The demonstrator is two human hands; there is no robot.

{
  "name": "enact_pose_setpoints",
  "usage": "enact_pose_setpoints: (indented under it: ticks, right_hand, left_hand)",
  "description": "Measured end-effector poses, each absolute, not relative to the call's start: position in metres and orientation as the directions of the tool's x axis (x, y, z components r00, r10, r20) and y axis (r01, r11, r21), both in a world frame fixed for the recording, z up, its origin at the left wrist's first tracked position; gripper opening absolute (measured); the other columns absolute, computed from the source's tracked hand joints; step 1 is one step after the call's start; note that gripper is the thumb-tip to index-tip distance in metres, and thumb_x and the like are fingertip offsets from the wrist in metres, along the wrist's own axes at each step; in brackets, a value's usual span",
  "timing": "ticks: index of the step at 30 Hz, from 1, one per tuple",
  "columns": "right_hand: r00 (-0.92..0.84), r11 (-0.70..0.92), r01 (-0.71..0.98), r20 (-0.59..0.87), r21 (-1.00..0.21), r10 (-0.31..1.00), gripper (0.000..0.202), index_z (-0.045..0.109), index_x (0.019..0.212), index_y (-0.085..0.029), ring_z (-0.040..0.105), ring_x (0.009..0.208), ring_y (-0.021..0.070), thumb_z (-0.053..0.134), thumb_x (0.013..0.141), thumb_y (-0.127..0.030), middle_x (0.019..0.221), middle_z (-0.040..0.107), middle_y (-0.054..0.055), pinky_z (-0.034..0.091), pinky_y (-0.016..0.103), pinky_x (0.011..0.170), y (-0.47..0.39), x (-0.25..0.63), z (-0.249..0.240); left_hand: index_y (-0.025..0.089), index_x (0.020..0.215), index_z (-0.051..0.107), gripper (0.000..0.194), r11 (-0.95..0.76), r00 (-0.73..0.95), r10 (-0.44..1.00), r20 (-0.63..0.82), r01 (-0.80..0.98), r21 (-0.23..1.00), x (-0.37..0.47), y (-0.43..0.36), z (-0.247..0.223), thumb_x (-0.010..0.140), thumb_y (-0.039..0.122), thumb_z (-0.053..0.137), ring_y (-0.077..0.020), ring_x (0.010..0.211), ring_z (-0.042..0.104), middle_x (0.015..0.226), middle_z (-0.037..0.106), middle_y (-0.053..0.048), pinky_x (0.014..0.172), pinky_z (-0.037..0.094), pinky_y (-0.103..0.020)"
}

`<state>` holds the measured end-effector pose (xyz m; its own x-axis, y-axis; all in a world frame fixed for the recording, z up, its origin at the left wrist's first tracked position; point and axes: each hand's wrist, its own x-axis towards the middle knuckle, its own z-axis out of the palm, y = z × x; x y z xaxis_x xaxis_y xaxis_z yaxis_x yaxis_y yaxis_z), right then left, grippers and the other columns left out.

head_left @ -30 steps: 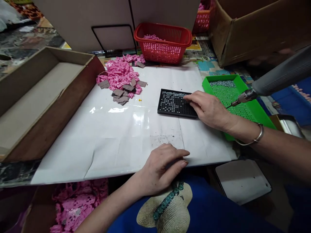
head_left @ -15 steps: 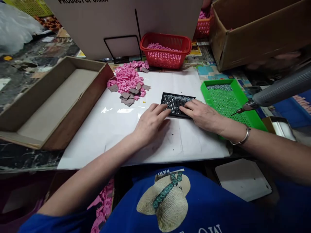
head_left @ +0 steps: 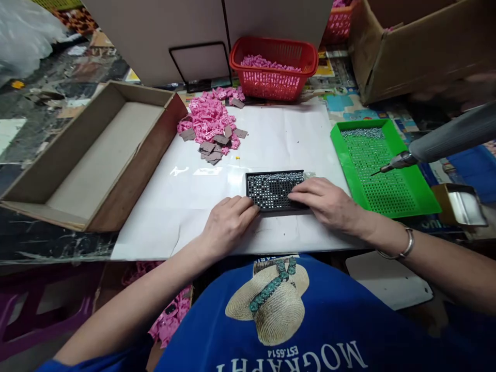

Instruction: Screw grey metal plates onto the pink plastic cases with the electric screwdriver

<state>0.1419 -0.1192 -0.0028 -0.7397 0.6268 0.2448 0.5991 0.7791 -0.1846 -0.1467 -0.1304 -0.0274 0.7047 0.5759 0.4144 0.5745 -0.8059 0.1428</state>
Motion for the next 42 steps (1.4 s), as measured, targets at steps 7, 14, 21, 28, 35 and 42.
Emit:
enact_pose_setpoints:
  ticks: [7,14,21,28,35,42]
  right_hand:
    - [-0.528,0.535,0.845,0.189,0.019,0.828,0.035,0.064,0.124,-0.019,0.054,0.118,0.0277,0.042,0.102,-0.035,0.123,0.069,0.010,0.037,0.047,0.104,-0.122,0.125,-0.005]
    - [-0.600,0.627,0.776,0.229,-0.063,0.766,0.039,0.066,0.123,-0.016,0.054,0.121,0.0271,0.046,0.101,-0.042,0.121,0.071,0.009,0.031,0.051,0.111,-0.132,0.126,-0.007]
    - [-0.486,0.520,0.846,0.234,-0.114,0.842,0.043,0.063,0.132,-0.018,0.050,0.132,0.0303,0.047,0.100,-0.042,0.133,0.066,0.011,0.034,0.055,0.113,-0.133,0.128,-0.009]
    - [-0.577,0.613,0.779,0.229,-0.134,0.784,0.047,0.064,0.129,-0.016,0.043,0.142,0.0306,0.039,0.103,-0.046,0.137,0.065,0.010,0.030,0.059,0.118,-0.137,0.123,-0.015]
    - [-0.580,0.657,0.705,0.316,-0.267,0.751,0.035,0.064,0.127,-0.009,0.060,0.118,0.0246,0.045,0.099,-0.017,0.128,0.067,0.015,0.052,0.046,0.101,-0.122,0.112,-0.015]
    - [-0.608,0.668,0.694,0.277,-0.269,0.744,0.039,0.066,0.123,-0.012,0.057,0.108,0.0250,0.039,0.096,-0.009,0.116,0.068,0.013,0.054,0.046,0.097,-0.109,0.103,-0.021]
  left_hand:
    - [0.013,0.105,0.065,0.013,-0.758,0.613,0.634,0.471,0.612,0.225,-0.145,-0.146,-0.028,0.097,0.019,0.057,-0.0182,0.078,0.059,0.094,0.071,-0.008,0.066,0.045,-0.031]
    - [0.012,0.114,0.065,0.023,-0.718,0.544,0.669,0.507,0.648,0.253,-0.128,-0.133,-0.022,0.097,0.026,0.057,-0.0268,0.096,0.061,0.110,0.072,-0.013,0.077,0.049,-0.039]
    - [0.005,0.129,0.059,0.043,-0.708,0.631,0.704,0.325,0.656,0.261,-0.111,-0.116,-0.020,0.101,0.036,0.052,-0.0316,0.116,0.059,0.133,0.064,-0.019,0.097,0.047,-0.045]
    - [0.002,0.128,0.059,0.041,-0.731,0.679,0.682,0.272,0.626,0.271,-0.100,-0.113,-0.018,0.103,0.032,0.047,-0.0311,0.114,0.059,0.130,0.065,-0.020,0.095,0.047,-0.045]
    - [0.004,0.126,0.060,0.032,-0.765,0.626,0.644,0.440,0.536,0.357,-0.111,-0.115,-0.023,0.100,0.015,0.045,-0.0267,0.109,0.062,0.124,0.069,-0.017,0.093,0.053,-0.042]
    - [0.003,0.127,0.059,0.035,-0.735,0.623,0.678,0.391,0.574,0.360,-0.116,-0.110,-0.030,0.094,0.009,0.046,-0.0278,0.112,0.060,0.124,0.067,-0.019,0.097,0.054,-0.044]
